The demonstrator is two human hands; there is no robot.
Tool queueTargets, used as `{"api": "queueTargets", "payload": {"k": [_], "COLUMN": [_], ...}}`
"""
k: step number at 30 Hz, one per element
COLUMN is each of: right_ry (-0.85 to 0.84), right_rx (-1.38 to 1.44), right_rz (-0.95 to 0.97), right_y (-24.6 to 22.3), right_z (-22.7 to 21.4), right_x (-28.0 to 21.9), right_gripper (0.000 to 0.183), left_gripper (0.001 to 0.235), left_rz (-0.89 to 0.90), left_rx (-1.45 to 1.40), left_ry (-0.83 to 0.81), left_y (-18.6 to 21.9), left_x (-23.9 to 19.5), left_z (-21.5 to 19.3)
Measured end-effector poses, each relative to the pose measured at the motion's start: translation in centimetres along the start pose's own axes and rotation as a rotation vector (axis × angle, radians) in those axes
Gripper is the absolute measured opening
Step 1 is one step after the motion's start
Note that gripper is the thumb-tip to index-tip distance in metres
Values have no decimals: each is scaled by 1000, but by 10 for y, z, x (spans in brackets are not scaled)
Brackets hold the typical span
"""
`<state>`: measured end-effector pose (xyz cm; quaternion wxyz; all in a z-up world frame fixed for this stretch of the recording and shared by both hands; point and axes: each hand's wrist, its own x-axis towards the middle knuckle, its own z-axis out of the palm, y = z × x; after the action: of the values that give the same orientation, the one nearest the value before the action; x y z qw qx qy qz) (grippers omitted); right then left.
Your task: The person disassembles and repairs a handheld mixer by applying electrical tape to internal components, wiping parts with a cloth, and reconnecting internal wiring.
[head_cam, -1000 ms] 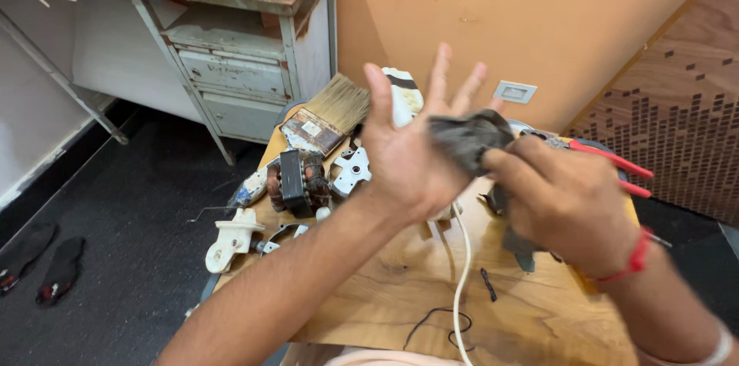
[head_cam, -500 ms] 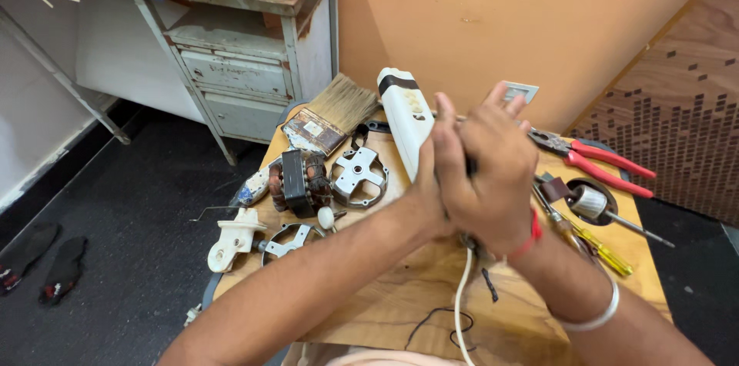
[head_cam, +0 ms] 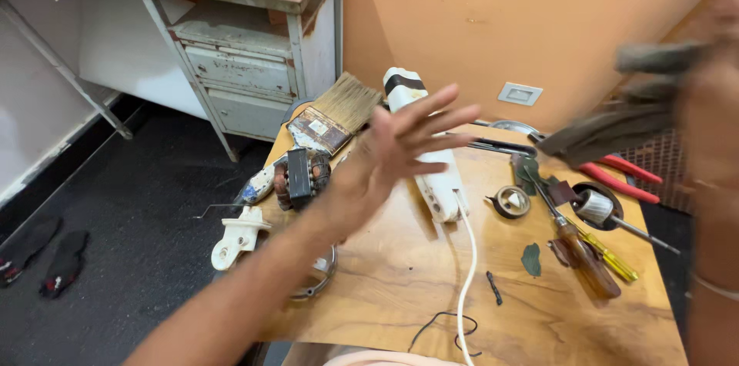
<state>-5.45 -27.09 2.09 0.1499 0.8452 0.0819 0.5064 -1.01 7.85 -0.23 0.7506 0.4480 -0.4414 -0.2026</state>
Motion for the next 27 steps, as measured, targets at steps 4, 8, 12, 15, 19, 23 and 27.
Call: {"api": "queueTargets", "payload": {"k": [4, 8, 12, 15, 19, 23, 27], "right_ry": [-260, -497, -616, -641, -514, -560, -542], "right_rx": [36, 84, 149, 194, 291, 404, 554], "right_rz": [42, 37, 5, -19, -138, 31, 56], "right_y": [0, -17, -39, -48, -46, -44, -55], "right_z": [-33, -57, -56, -41, -32, -38, -53], "right_x": [-72, -154, -223, -250, -240, -213, -193], "right_gripper": [20, 27, 36, 44, 50, 50, 35], "left_gripper": [61, 49, 52, 63, 85, 98, 104], "left_rz": [134, 159, -23, -137, -219, -327, -337], "left_rx": [1104, 1391, 1399, 1436, 1487, 1488, 1493], "left_ry": [145, 288, 363, 299, 141, 49, 5], "left_y": [30, 50, 60, 61, 57, 51, 45], "left_x": [-26, -65, -103, -117, -113, -101, -89], "left_z": [-39, -72, -89, -92, -95, -94, -98]}}
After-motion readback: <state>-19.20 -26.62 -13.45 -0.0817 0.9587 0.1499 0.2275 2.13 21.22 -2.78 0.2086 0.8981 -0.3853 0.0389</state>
